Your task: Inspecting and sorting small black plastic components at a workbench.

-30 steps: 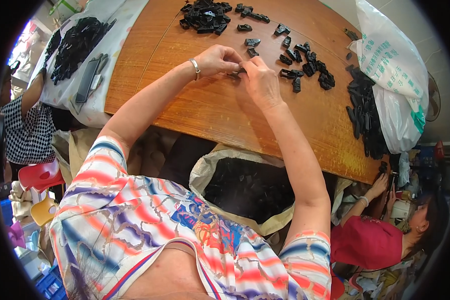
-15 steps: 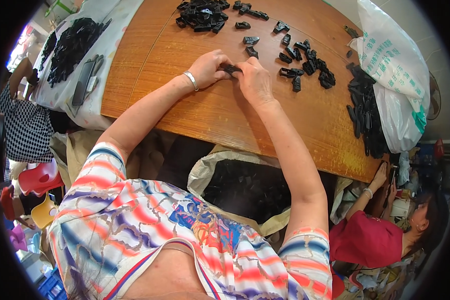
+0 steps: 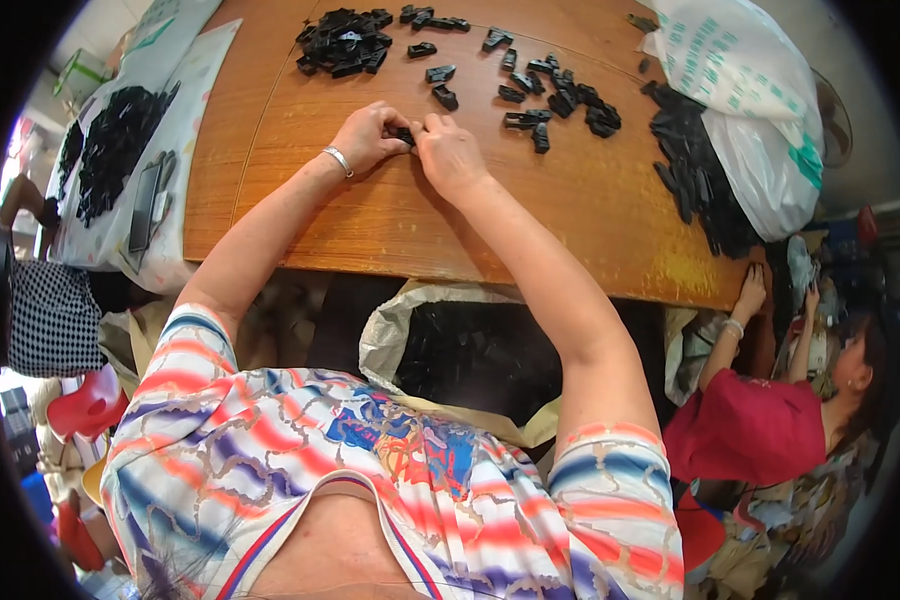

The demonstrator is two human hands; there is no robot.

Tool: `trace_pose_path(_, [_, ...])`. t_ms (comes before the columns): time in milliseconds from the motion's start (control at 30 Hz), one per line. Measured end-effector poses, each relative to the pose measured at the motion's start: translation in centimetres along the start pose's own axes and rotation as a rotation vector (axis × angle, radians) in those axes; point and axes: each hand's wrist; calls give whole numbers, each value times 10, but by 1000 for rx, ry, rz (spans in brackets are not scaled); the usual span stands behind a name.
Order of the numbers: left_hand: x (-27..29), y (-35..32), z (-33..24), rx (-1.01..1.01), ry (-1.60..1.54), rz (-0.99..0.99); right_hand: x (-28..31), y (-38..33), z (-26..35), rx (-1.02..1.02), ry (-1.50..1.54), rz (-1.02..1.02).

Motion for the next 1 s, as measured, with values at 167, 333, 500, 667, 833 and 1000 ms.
trace_pose_path(167, [22, 17, -20, 25, 8, 444, 4, -21, -3, -90, 19, 13])
trace_pose_path(333, [8, 34, -43, -175, -37, 299, 77, -117, 14, -252, 278, 91])
trace_pose_path(500, [-67, 63, -81, -171, 124, -52, 122, -215, 16, -238, 316, 342])
trace_pose_path(667, [-95, 88, -73, -158, 177, -89, 133, -200, -25, -218, 384, 275])
trace_pose_path(833, [-91, 73, -73, -205, 94, 1, 113, -118, -151, -430, -82, -80])
trace_pose_path(1000, [-80, 45, -75, -249, 47, 27, 90, -53, -207, -650, -282, -25])
Point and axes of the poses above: each hand's wrist, its own y-axis towards the middle knuckle, its own x-axis out of the back of the hand, z = x × y, and after that the axes turned 8 degrees about -x, right-handed
